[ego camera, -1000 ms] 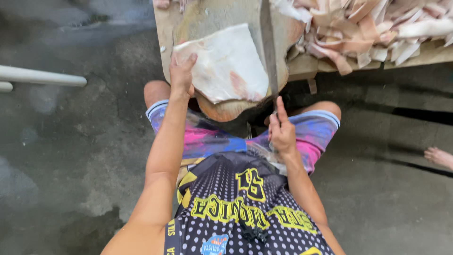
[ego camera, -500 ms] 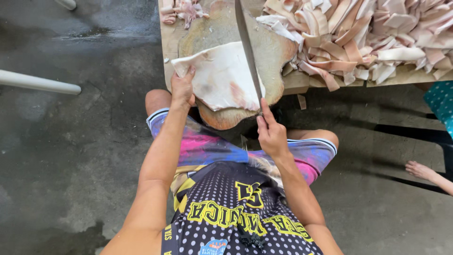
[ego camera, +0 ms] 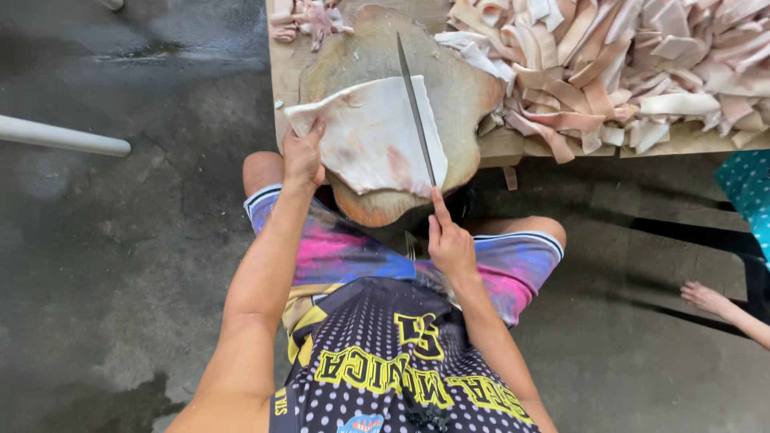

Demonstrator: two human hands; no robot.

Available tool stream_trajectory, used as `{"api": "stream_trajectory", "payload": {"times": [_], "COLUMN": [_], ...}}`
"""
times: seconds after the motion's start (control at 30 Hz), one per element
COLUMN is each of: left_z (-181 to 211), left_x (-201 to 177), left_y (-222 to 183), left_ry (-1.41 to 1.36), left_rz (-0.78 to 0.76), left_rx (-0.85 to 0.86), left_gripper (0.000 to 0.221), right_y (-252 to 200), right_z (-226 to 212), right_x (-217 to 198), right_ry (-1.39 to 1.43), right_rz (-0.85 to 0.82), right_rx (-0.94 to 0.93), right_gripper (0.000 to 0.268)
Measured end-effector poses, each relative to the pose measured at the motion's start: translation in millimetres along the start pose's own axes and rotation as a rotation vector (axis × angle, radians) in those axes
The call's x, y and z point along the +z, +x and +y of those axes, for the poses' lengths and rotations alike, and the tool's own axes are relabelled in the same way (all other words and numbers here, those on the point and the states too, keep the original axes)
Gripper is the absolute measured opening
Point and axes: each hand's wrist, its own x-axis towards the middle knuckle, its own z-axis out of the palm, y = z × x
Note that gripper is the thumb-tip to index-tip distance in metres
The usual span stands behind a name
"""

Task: The person cuts pieces of pork skin and fat into smaller strips using a large knife on a wooden cutting block.

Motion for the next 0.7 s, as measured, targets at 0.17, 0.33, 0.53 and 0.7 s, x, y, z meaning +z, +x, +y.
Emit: {"api": "stream_trajectory", "payload": {"times": [0.17, 0.33, 0.53, 0.7], "left_z": [27, 53, 47, 23], "left_x": [21, 81, 85, -2], "left_y": [-22, -85, -106, -10], "left_ry": [0.178, 0.517, 0.27, -0.028], "left_rz": [-0.195, -0.699, -0.349, 0.163], "left_rx": [0.177, 0.298, 0.253, 0.02], "left_gripper": [0.023, 0.051, 0.03, 0.033], "right_y": [-6, 12, 29, 15], "right_z": [26, 26, 38, 18], "right_x": [4, 10, 1, -12], "right_ry": [0.159, 0.065, 0.64, 0.891], "right_rz": [-0.087, -0.047, -0.277, -0.247], "right_rx": [0.09, -0.058, 0.41, 0.375], "right_gripper": [0.061, 0.062, 0.065, 0.065]}}
